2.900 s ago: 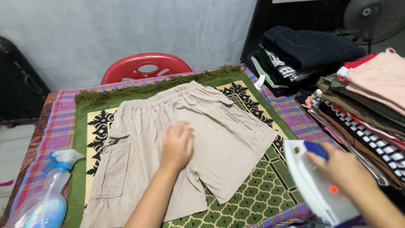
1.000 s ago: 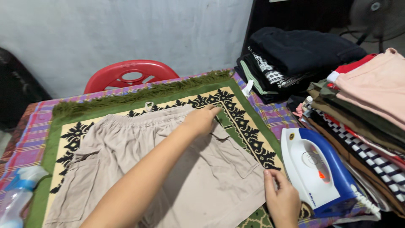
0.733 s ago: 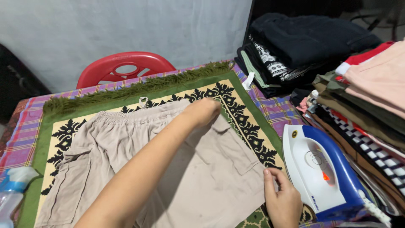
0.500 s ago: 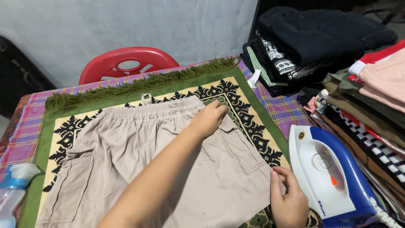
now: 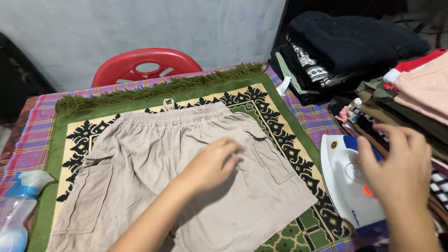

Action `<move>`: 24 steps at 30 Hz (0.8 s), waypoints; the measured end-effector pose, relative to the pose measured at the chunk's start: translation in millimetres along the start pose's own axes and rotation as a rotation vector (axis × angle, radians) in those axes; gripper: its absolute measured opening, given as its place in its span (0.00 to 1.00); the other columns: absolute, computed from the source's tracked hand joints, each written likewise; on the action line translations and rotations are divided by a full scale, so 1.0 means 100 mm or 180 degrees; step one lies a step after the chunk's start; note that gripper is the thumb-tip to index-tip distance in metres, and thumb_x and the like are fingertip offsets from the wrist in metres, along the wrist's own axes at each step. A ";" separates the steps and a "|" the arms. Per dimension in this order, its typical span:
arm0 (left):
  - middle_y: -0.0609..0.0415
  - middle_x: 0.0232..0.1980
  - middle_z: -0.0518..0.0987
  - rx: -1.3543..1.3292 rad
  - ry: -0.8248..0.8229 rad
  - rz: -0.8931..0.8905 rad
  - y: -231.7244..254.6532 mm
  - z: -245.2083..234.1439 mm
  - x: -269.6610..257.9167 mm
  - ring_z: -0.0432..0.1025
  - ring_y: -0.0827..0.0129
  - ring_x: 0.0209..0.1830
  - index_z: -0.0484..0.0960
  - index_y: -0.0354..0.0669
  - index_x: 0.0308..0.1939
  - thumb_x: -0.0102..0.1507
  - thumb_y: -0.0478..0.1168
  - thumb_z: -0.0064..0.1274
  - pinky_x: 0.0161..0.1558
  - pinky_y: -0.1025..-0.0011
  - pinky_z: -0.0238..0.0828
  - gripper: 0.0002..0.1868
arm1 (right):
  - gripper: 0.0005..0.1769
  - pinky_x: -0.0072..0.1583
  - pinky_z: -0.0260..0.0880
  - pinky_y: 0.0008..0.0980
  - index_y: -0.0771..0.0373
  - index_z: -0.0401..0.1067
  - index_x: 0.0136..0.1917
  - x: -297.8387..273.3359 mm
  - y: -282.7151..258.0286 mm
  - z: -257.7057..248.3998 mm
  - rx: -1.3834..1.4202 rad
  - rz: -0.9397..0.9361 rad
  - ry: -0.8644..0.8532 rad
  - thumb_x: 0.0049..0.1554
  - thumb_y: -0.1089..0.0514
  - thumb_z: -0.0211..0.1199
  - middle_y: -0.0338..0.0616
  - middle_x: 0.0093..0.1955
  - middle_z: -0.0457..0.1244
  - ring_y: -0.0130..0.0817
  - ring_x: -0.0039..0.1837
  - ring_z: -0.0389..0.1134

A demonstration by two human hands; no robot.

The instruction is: The person irons a pair of beige shorts laid out on a patterned mat. They repeatedly smooth the fabric with one hand while moving a blue and white iron over the garment, adjusting the shorts several times to cover different areas.

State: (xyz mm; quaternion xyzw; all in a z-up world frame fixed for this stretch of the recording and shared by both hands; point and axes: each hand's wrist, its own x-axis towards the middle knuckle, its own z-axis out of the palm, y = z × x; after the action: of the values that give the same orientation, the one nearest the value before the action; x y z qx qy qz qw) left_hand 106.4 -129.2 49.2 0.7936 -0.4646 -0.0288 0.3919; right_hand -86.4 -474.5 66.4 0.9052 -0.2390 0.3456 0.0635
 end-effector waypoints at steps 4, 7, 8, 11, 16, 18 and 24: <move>0.45 0.55 0.78 0.0117 0.0075 -0.0047 0.17 -0.27 -0.48 0.71 0.47 0.58 0.80 0.41 0.51 0.62 0.41 0.54 0.58 0.57 0.67 0.15 | 0.39 0.55 0.68 0.52 0.63 0.71 0.69 0.31 0.17 0.25 -0.0184 0.0822 -0.1378 0.58 0.32 0.67 0.70 0.55 0.67 0.62 0.55 0.69; 0.49 0.55 0.79 0.0275 0.0149 -0.0424 0.12 -0.40 -0.73 0.71 0.49 0.57 0.80 0.43 0.51 0.62 0.42 0.54 0.58 0.58 0.66 0.15 | 0.32 0.56 0.72 0.43 0.53 0.73 0.69 0.33 0.08 0.12 0.0692 0.1352 -0.2143 0.59 0.35 0.59 0.59 0.46 0.74 0.49 0.48 0.75; 0.49 0.55 0.79 0.0343 0.0211 -0.0506 0.08 -0.41 -0.79 0.71 0.50 0.57 0.80 0.44 0.51 0.61 0.42 0.53 0.58 0.58 0.66 0.15 | 0.31 0.53 0.72 0.44 0.51 0.74 0.70 0.30 0.01 0.02 0.0689 0.1375 -0.2168 0.59 0.35 0.59 0.60 0.42 0.72 0.50 0.44 0.75; 0.50 0.55 0.78 0.0518 0.0467 -0.0494 -0.05 -0.37 -0.96 0.71 0.51 0.56 0.81 0.44 0.50 0.61 0.41 0.54 0.58 0.57 0.64 0.14 | 0.30 0.45 0.74 0.44 0.45 0.75 0.70 0.17 -0.28 -0.40 0.0699 0.1388 -0.2174 0.59 0.35 0.59 0.60 0.34 0.69 0.50 0.35 0.74; 0.50 0.52 0.79 0.0518 0.0945 -0.0204 -0.19 -0.12 -1.14 0.72 0.53 0.56 0.82 0.43 0.46 0.60 0.40 0.55 0.58 0.57 0.63 0.11 | 0.29 0.43 0.77 0.43 0.37 0.73 0.68 -0.08 -0.85 -0.99 0.0488 0.1279 -0.2489 0.55 0.33 0.61 0.54 0.33 0.69 0.46 0.33 0.76; 0.50 0.51 0.79 0.0576 0.1088 -0.0157 -0.21 -0.05 -1.19 0.72 0.54 0.55 0.82 0.43 0.44 0.60 0.39 0.55 0.59 0.56 0.63 0.10 | 0.29 0.46 0.78 0.41 0.34 0.73 0.70 -0.23 -1.13 -1.03 0.0293 0.1108 -0.2888 0.57 0.33 0.58 0.55 0.35 0.72 0.45 0.35 0.77; 0.50 0.48 0.79 0.0392 0.1117 -0.0130 -0.26 -0.07 -1.24 0.72 0.53 0.52 0.82 0.42 0.42 0.59 0.37 0.56 0.57 0.57 0.64 0.08 | 0.27 0.54 0.75 0.47 0.38 0.72 0.66 -0.47 -1.72 -0.93 0.0329 0.0372 -0.2637 0.56 0.32 0.53 0.55 0.44 0.72 0.53 0.49 0.76</move>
State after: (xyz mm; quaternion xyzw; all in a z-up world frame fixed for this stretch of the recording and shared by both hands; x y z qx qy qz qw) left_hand 57.6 -23.7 -2.8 0.8182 -0.3737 0.1306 0.4169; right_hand -90.2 -279.0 114.5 0.9546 -0.2776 -0.0330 -0.1031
